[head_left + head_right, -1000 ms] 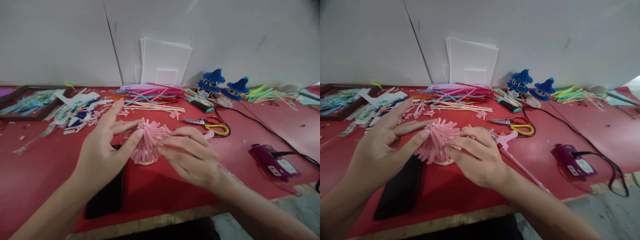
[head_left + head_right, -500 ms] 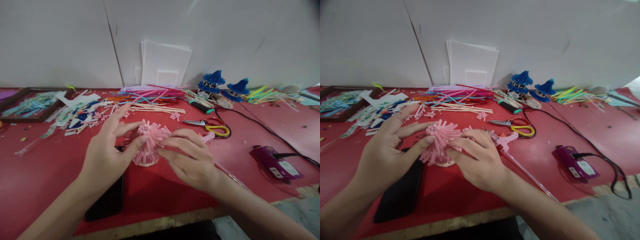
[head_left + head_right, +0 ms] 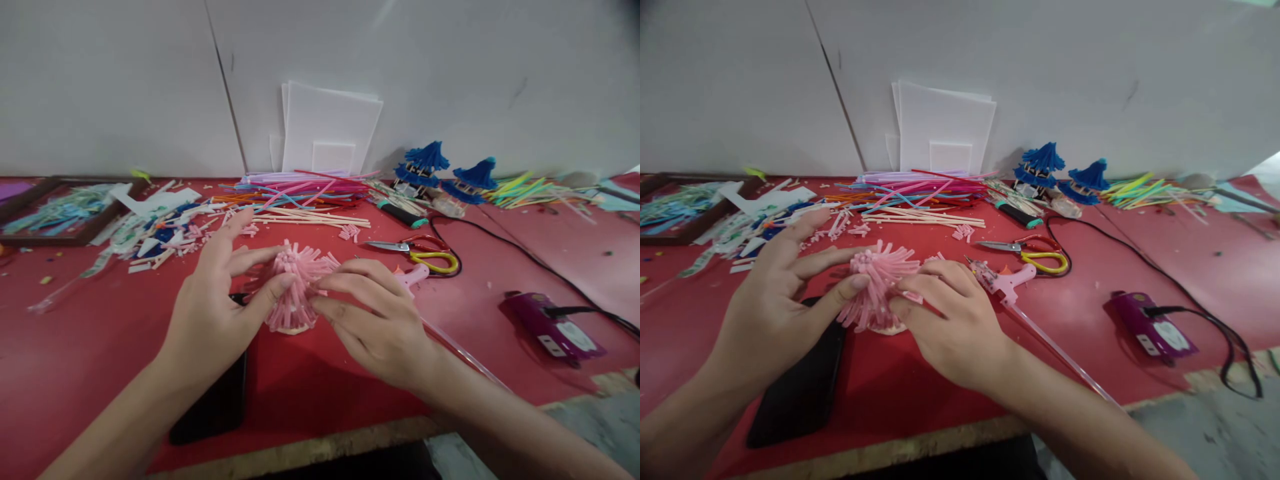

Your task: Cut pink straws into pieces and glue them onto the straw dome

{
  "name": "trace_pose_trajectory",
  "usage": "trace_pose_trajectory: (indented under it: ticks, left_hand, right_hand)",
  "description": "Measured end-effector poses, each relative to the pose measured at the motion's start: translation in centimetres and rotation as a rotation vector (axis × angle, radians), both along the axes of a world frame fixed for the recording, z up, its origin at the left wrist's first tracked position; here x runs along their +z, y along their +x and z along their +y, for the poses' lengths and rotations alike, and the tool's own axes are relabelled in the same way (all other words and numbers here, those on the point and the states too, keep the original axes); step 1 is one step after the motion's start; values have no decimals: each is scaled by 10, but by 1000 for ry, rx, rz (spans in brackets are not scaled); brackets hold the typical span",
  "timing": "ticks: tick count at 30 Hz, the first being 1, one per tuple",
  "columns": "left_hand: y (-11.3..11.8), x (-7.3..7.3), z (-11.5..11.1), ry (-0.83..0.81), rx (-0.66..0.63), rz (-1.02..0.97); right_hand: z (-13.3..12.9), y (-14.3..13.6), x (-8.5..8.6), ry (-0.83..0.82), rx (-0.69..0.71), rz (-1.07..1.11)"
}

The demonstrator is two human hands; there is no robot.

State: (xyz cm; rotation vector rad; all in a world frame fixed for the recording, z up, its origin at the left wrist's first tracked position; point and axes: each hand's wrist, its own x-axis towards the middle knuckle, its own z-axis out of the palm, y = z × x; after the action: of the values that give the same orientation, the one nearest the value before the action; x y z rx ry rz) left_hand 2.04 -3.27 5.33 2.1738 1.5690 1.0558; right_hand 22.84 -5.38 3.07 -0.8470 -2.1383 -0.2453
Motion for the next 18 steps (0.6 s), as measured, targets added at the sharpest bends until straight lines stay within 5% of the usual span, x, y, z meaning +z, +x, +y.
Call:
trace_pose_trajectory:
  ticks: [12,18]
  left_hand:
    - [0,-9,-7,7,-78,-68]
    - [2,-6,-6,21,-69,-43]
  right_hand:
    - [0,4,-6,-63,121,120]
    - [8,1,0,-35,47,104]
